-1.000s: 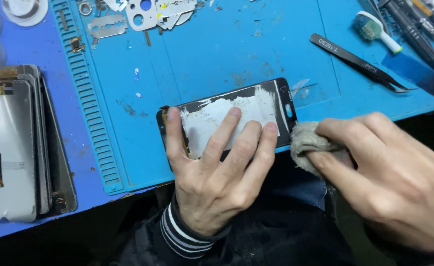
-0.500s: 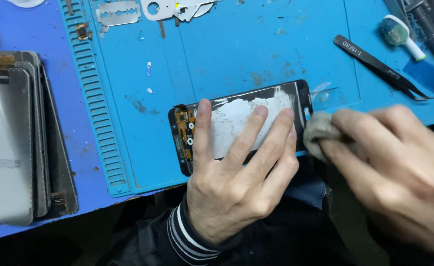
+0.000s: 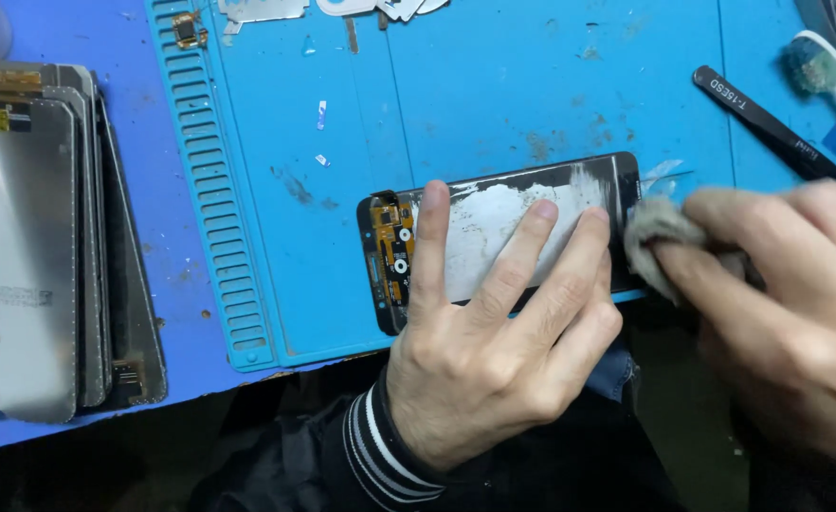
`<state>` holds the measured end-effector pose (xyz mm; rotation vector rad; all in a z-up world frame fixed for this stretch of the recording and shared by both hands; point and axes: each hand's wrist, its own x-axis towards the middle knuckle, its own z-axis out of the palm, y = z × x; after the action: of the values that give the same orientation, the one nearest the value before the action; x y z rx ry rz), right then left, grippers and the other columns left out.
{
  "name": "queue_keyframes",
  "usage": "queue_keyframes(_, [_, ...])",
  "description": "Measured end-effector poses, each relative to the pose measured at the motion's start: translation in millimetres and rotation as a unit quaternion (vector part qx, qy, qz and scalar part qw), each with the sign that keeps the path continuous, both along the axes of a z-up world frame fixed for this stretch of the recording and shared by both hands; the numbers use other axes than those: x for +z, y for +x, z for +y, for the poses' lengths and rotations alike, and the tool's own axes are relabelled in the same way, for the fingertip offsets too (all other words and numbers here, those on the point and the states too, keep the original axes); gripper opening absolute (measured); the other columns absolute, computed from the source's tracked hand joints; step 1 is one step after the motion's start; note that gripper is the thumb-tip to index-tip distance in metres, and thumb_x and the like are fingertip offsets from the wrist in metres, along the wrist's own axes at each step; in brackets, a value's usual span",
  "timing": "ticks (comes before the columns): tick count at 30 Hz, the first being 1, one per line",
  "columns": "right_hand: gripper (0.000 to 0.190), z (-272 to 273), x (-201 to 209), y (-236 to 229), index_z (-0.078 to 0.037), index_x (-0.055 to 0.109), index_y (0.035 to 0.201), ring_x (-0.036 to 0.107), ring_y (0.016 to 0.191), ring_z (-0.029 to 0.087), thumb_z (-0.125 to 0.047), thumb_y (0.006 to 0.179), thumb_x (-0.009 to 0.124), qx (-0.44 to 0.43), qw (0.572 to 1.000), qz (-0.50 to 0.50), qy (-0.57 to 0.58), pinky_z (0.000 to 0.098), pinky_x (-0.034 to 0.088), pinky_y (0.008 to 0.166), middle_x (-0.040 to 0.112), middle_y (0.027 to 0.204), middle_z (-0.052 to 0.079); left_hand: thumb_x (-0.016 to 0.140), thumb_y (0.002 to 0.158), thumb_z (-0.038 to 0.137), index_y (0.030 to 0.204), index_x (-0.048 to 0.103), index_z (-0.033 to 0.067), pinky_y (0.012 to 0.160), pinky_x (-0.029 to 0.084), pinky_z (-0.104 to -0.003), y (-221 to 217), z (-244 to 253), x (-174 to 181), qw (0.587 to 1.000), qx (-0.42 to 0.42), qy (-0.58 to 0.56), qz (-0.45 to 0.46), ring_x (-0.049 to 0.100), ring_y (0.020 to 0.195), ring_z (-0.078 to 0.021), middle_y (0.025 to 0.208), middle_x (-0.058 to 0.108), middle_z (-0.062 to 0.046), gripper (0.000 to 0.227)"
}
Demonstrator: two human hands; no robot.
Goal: The person cleans the back of a disassembled smartphone screen using a cloth and a metal scraper. They wipe the surface to remove residue and then use the scraper to lift and remove stubborn adhesive or debris from the edges and corners.
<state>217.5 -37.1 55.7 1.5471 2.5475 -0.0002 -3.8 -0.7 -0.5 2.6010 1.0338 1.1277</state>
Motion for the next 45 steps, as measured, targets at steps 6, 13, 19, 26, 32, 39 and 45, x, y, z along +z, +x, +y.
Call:
queue_keyframes(6, [0.029, -10.1, 1.4, -11.1, 0.008, 0.069, 0.11, 0.058, 0.087, 0.041, -0.011, 0.102, 0.049, 0.014, 0.995, 0.098, 0.018, 0.0486, 0.051, 0.082, 0.066, 0.123, 0.024, 0.07, 0.114, 0.013, 0.09, 0.071, 0.0152, 0.114, 0.039, -0.068, 0.3, 1.0, 0.7, 1.0, 0.004, -0.007, 0.006, 0.072, 0.119, -0.0255, 0.123, 0.079, -0.003, 0.024])
queue_keyframes(13, [0.03, 1.1, 1.1, -7.8, 0.006, 0.068, 0.103, 0.057, 0.082, 0.04, -0.013, 0.103, 0.045, 0.018, 0.995, 0.1, 0.015, 0.0483, 0.05, 0.078, 0.067, 0.122, 0.027, 0.072, 0.112, 0.014, 0.087, 0.068, 0.0161, 0.112, 0.043, -0.068, 2.3, 2.4, -1.0, 1.0, 0.016, -0.007, 0.004, 0.07, 0.119, -0.0233, 0.122, 0.078, -0.001, 0.025])
queue_keyframes(19, [0.036, -1.8, 4.7, -18.6, 0.006, 0.066, 0.115, 0.057, 0.086, 0.04, -0.017, 0.103, 0.042, 0.013, 0.996, 0.091, -0.005, 0.048, 0.051, 0.08, 0.064, 0.128, 0.024, 0.063, 0.114, 0.016, 0.094, 0.074, 0.0162, 0.113, 0.039, -0.068, 0.5, -0.4, 1.9, 1.0, 0.007, -0.025, 0.016, 0.068, 0.122, -0.0244, 0.127, 0.077, -0.002, 0.023])
queue_keyframes(26, [0.034, -2.7, 3.8, -9.0, 0.007, 0.064, 0.118, 0.056, 0.084, 0.042, -0.015, 0.1, 0.045, 0.037, 0.996, 0.082, -0.002, 0.0506, 0.05, 0.081, 0.063, 0.127, 0.028, 0.072, 0.113, 0.014, 0.089, 0.072, 0.0147, 0.113, 0.04, -0.07, 0.9, 0.3, 1.2, 1.0, 0.004, -0.019, 0.0, 0.07, 0.118, -0.0241, 0.124, 0.078, -0.003, 0.024])
queue_keyframes(32, [0.036, -1.9, 5.6, -18.1, 0.0, 0.064, 0.121, 0.056, 0.085, 0.037, -0.018, 0.103, 0.038, 0.006, 0.999, 0.049, -0.013, 0.0449, 0.05, 0.083, 0.062, 0.131, 0.018, 0.067, 0.114, 0.014, 0.092, 0.075, 0.0143, 0.113, 0.038, -0.072, 0.3, -0.7, 1.2, 1.0, -0.006, -0.014, 0.006, 0.068, 0.121, -0.0256, 0.126, 0.077, -0.005, 0.023])
queue_keyframes(39, [0.029, 4.6, 2.4, -27.1, 0.002, 0.071, 0.114, 0.057, 0.085, 0.037, -0.01, 0.11, 0.045, 0.002, 0.997, 0.047, 0.062, 0.0428, 0.052, 0.081, 0.068, 0.126, 0.018, 0.067, 0.114, 0.013, 0.095, 0.077, 0.0135, 0.112, 0.037, -0.073, -0.5, -0.2, 2.0, 1.0, -0.003, -0.001, 0.013, 0.063, 0.125, -0.026, 0.126, 0.076, -0.005, 0.022])
queue_keyframes(45, [0.04, -1.5, 2.0, -9.0, 0.003, 0.064, 0.119, 0.056, 0.087, 0.039, -0.022, 0.103, 0.038, 0.042, 0.995, 0.09, -0.004, 0.0461, 0.05, 0.083, 0.061, 0.129, 0.022, 0.071, 0.114, 0.013, 0.094, 0.077, 0.0142, 0.113, 0.035, -0.074, -0.4, -0.3, 2.0, 1.0, -0.008, -0.005, 0.012, 0.066, 0.123, -0.0261, 0.126, 0.077, -0.005, 0.021])
